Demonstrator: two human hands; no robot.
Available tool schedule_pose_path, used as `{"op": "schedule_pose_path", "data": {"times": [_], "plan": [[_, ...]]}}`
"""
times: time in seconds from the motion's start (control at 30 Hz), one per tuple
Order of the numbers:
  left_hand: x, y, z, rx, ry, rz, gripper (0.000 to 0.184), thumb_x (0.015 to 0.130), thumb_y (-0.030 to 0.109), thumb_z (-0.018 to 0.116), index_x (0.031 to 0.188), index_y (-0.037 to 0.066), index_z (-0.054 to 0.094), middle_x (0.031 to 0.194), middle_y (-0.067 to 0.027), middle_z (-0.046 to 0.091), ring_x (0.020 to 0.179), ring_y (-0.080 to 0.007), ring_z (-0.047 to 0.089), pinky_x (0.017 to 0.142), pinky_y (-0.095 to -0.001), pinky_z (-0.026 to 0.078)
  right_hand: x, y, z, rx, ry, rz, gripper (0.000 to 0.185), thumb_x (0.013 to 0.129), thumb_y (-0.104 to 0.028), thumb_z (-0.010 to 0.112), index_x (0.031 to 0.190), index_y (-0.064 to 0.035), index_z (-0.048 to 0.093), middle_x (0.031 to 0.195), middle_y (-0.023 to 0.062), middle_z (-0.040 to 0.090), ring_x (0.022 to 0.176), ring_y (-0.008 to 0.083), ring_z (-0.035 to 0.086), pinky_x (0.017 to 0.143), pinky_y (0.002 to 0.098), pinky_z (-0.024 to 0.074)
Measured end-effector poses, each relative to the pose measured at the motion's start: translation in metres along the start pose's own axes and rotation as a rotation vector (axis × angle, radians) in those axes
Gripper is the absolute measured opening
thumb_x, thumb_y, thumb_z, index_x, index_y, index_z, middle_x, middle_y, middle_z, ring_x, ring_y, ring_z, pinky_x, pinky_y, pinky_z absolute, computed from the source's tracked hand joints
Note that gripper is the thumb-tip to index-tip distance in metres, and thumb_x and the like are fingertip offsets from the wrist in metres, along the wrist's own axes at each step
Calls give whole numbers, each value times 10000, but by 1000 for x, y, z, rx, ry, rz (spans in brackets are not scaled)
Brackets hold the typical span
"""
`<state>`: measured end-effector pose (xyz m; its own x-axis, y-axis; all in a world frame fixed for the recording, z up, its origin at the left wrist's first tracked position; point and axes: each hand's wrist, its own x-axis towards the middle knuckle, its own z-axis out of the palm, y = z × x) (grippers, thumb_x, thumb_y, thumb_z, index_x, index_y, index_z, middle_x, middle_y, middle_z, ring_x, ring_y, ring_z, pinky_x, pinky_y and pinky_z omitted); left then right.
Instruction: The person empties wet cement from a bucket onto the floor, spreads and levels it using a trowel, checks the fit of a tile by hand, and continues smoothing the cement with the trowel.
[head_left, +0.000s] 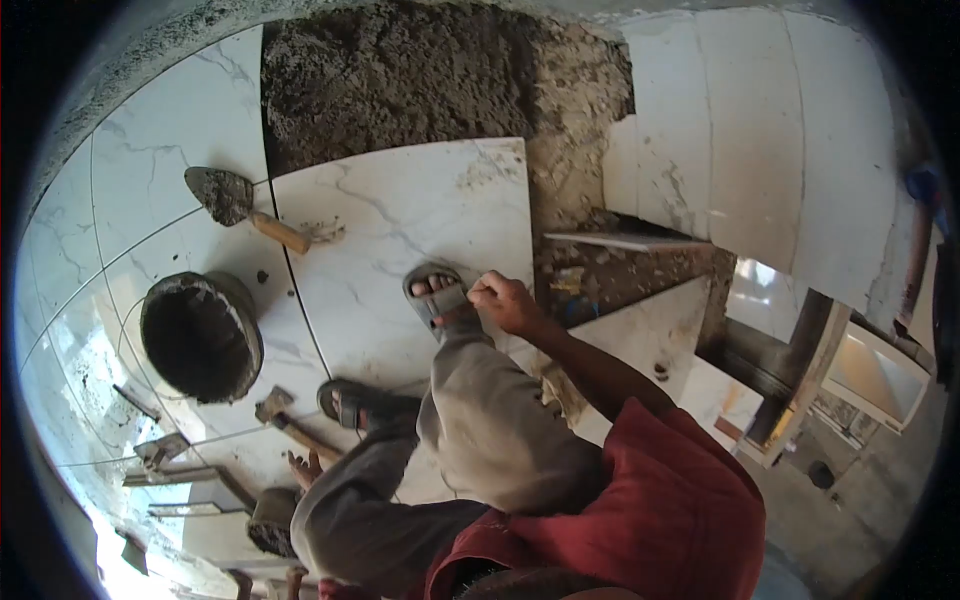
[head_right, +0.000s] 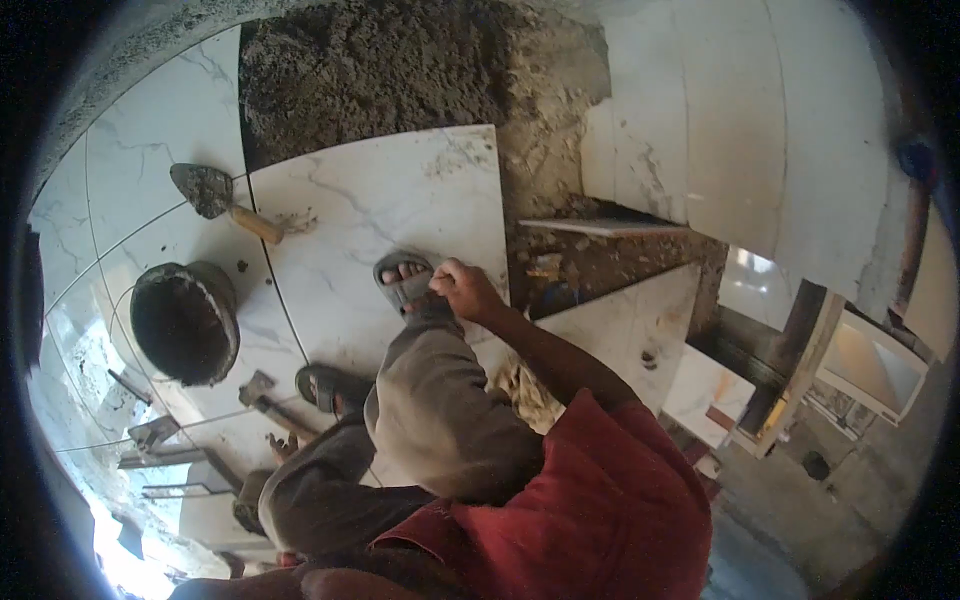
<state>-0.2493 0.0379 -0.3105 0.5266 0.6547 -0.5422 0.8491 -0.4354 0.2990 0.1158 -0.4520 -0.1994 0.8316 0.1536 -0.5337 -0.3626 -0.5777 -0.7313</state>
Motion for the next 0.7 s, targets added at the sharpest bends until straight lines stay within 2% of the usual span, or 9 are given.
{"op": "schedule_pose_path", "data": {"times": [0.07, 0.13, 0.23, 0.4, 0.47, 0.5, 0.57, 0.63, 0.7], "plan": [[-22, 62, -51, 22, -208, -219, 541, 827, 241, 670, 1267, 19, 447, 1034, -179, 601, 901, -291, 581, 802, -386, 459, -43, 5, -30, -101, -71, 171, 270, 901, -244, 512, 971, 10, 572, 843, 158, 656, 793, 279, 652, 696, 349, 493], [-46, 43, -71, -424, -309, -254, 448, 852, 222, 638, 1230, 28, 495, 952, -131, 636, 815, -237, 598, 735, -348, 476, -90, 1, -60, -132, -12, 297, 302, 902, -236, 489, 1064, 6, 569, 898, 182, 652, 843, 286, 649, 723, 370, 493], [-71, 70, -132, -276, -415, -161, 408, 857, 232, 627, 1191, 19, 530, 936, -124, 633, 804, -217, 586, 732, -333, 470, -172, -15, -111, -267, 22, 554, 326, 884, -200, 486, 1131, 3, 549, 970, 215, 635, 916, 323, 627, 780, 399, 484], [-121, 213, -187, -178, -633, -50, 414, 855, 260, 599, 1160, -17, 560, 902, -116, 623, 782, -183, 572, 730, -302, 456, -281, 12, -207, -522, 140, 396, 259, 851, -150, 512, 1048, -1, 585, 972, 223, 626, 926, 376, 601, 799, 414, 479], [-133, 249, -188, -102, -608, -14, 454, 860, 296, 574, 1172, -32, 543, 909, -104, 619, 792, -163, 567, 723, -292, 453, -292, 17, -243, -549, 238, 534, 284, 850, -216, 529, 1052, -27, 596, 1001, 202, 632, 951, 363, 601, 810, 408, 481], [-124, 241, -171, -120, -669, 14, 465, 874, 305, 549, 1203, -23, 518, 943, -92, 610, 813, -146, 556, 721, -294, 454, -291, 26, -261, -515, 290, 562, 290, 850, -236, 534, 1054, -40, 598, 1006, 205, 631, 960, 362, 599, 823, 412, 478], [-150, 327, -152, -262, -654, -118, 475, 873, 314, 551, 1214, -12, 504, 968, -75, 601, 843, -149, 560, 713, -303, 462, -280, 82, -296, -448, 391, 648, 325, 852, -277, 548, 1091, -59, 587, 1046, 180, 630, 966, 346, 606, 826, 405, 486], [-165, 391, -103, -389, -747, -153, 491, 876, 342, 554, 1216, -8, 497, 990, -73, 599, 859, -153, 571, 694, -302, 469, -246, 70, -329, 304, 491, 891, 485, 882, -352, 570, 1251, -61, 451, 1249, 151, 508, 1108, 318, 526, 852, 426, 496], [-194, 462, -48, -523, -854, -137, 472, 890, 364, 559, 1218, 35, 477, 1028, -66, 576, 879, -170, 579, 691, -312, 483, -208, 85, -346, 504, 749, 802, 547, 909, -386, 526, 1306, -41, 376, 1222, 165, 491, 1061, 315, 539, 872, 492, 488]]}}
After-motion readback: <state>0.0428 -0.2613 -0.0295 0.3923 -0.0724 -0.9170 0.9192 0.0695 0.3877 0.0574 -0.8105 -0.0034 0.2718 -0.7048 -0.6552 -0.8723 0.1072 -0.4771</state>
